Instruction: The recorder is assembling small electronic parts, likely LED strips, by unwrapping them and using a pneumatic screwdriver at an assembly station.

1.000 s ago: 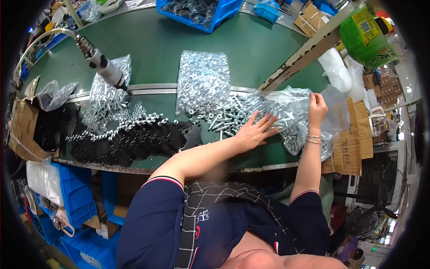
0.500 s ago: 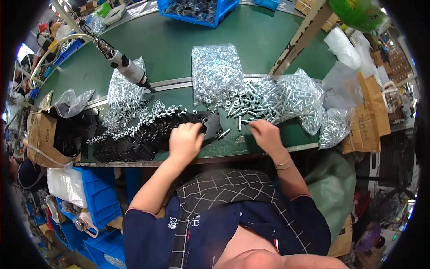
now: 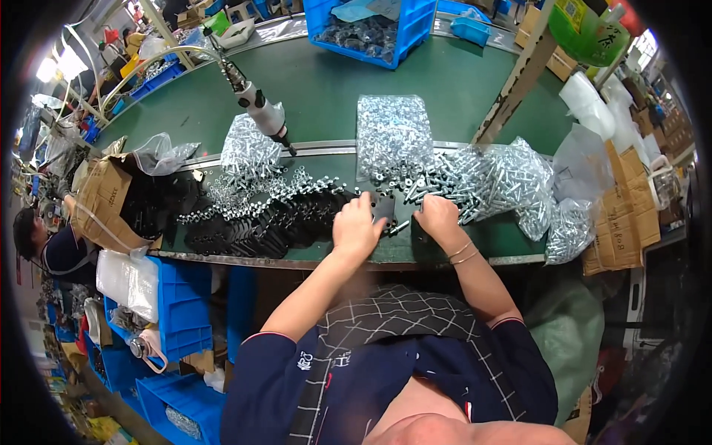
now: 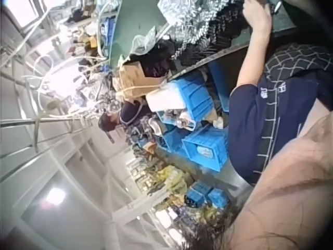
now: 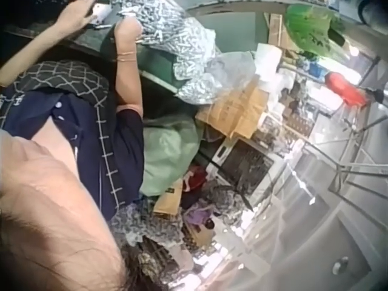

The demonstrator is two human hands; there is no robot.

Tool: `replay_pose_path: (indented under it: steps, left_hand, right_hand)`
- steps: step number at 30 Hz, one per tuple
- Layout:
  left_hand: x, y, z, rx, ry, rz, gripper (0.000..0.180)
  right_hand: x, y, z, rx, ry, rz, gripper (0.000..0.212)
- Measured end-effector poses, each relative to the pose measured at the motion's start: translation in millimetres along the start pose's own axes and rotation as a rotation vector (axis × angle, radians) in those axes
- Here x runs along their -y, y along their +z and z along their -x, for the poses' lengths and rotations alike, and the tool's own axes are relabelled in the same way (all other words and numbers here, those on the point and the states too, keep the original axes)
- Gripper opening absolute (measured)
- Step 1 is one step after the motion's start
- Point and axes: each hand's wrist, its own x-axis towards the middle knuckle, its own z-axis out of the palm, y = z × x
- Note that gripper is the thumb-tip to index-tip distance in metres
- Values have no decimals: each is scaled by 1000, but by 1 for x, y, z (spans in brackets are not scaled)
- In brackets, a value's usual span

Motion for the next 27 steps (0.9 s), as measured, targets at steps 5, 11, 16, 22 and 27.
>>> replay_pose_path:
  steps: [5,11,16,22,27]
  left_hand:
    - [38,-7,37,484,-244,471,59]
    - [11,31,51,596,-846,1816,24]
    - [5,55,43,440,-1115,2187,19]
    - [9,36,35,146,-912,2019,17]
    - [7,-14,4,46,-810,2050,16]
  right_hand:
    - [-2,-5,-6,112,70,7,26]
    - [-6,-16,-1,43,156,-324,22]
    - [-17,-20,19,19,212,-794,16]
    - [-26,-28,33,56,132,-589,16]
    - [-32,-27,37,36,-65,-252,12]
